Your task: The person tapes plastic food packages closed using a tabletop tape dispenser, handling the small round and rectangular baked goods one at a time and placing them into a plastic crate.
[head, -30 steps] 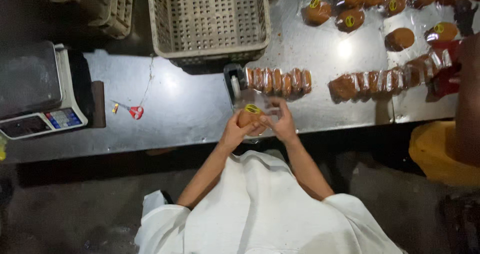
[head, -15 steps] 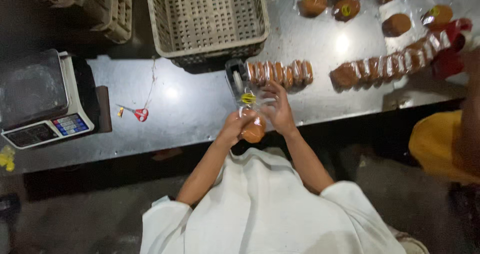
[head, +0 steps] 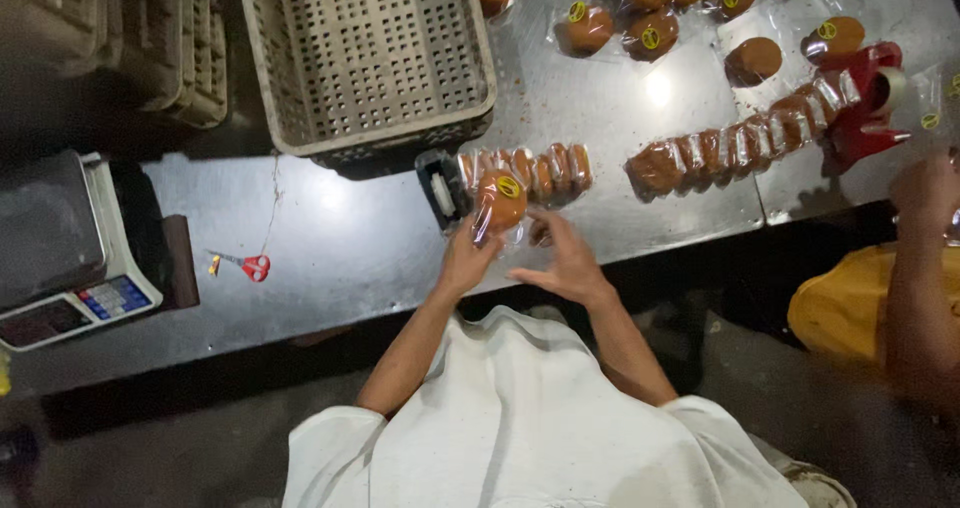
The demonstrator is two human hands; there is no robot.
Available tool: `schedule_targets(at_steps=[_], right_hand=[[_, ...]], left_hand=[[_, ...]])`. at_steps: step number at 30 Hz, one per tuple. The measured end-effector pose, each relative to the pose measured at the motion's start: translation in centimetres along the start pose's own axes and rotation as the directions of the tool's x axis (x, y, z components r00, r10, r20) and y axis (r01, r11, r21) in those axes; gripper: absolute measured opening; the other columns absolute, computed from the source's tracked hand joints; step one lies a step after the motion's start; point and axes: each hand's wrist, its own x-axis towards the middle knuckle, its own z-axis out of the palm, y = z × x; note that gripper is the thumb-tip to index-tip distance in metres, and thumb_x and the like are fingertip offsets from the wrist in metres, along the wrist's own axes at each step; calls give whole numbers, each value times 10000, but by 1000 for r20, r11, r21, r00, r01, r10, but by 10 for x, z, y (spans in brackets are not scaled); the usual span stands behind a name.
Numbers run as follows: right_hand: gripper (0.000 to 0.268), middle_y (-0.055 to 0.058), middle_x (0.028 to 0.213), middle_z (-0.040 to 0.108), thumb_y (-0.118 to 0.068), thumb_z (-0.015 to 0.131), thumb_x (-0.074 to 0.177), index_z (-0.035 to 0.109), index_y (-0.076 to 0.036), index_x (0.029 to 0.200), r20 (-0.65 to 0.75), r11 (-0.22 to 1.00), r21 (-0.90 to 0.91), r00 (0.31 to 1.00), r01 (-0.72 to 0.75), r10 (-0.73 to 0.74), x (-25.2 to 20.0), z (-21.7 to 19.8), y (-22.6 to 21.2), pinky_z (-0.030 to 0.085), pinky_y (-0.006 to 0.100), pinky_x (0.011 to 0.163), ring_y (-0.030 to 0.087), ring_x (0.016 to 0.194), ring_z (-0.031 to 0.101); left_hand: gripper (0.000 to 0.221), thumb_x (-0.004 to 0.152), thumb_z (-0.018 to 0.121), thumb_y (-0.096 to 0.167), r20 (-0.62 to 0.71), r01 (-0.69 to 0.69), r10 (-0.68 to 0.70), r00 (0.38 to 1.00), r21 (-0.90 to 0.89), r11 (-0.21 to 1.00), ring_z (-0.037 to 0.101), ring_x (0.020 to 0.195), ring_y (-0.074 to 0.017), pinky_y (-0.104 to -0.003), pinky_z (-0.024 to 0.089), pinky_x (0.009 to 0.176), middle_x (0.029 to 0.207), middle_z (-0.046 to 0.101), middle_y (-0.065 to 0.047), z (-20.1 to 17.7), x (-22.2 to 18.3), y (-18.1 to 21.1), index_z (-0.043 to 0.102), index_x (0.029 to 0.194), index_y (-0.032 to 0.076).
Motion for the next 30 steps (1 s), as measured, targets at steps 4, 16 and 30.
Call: schedule_targets(at_steps=[4,16,30], right_hand=[[1204,228,1355,495,-529,840,535,304,-21,1485,-95,779,-532,891,332,-445,27,-40,-20,505,477,990,376,1187,566],[179,88,804,696,-163,712,1060,747,2,998,143,831,453,946,-323,290,7,23,93,499,302,646,138,738,593],[190,50,1392,687,-220,750,972,717,-135,804,261,933,272,915,236,-308,72,-44,52,436,434,1257,227,1396,596]], left_hand=[[355,810,778,156,164,-191,119,979,539,820,687,957,-304,-437,538,834,1043,735,-137,-27,12,32,719,1150,71],[715,846,787,14,559,326,65,827,-570,754,598,1256,-163,-352,500,1081,1381,604,-79,9,20,20,448,1476,47],[531,769,907,232,523,311,-180,833,-174,934,679,922,-145,-317,568,810,1034,744,-84,-24,-4,29,697,1178,-33]])
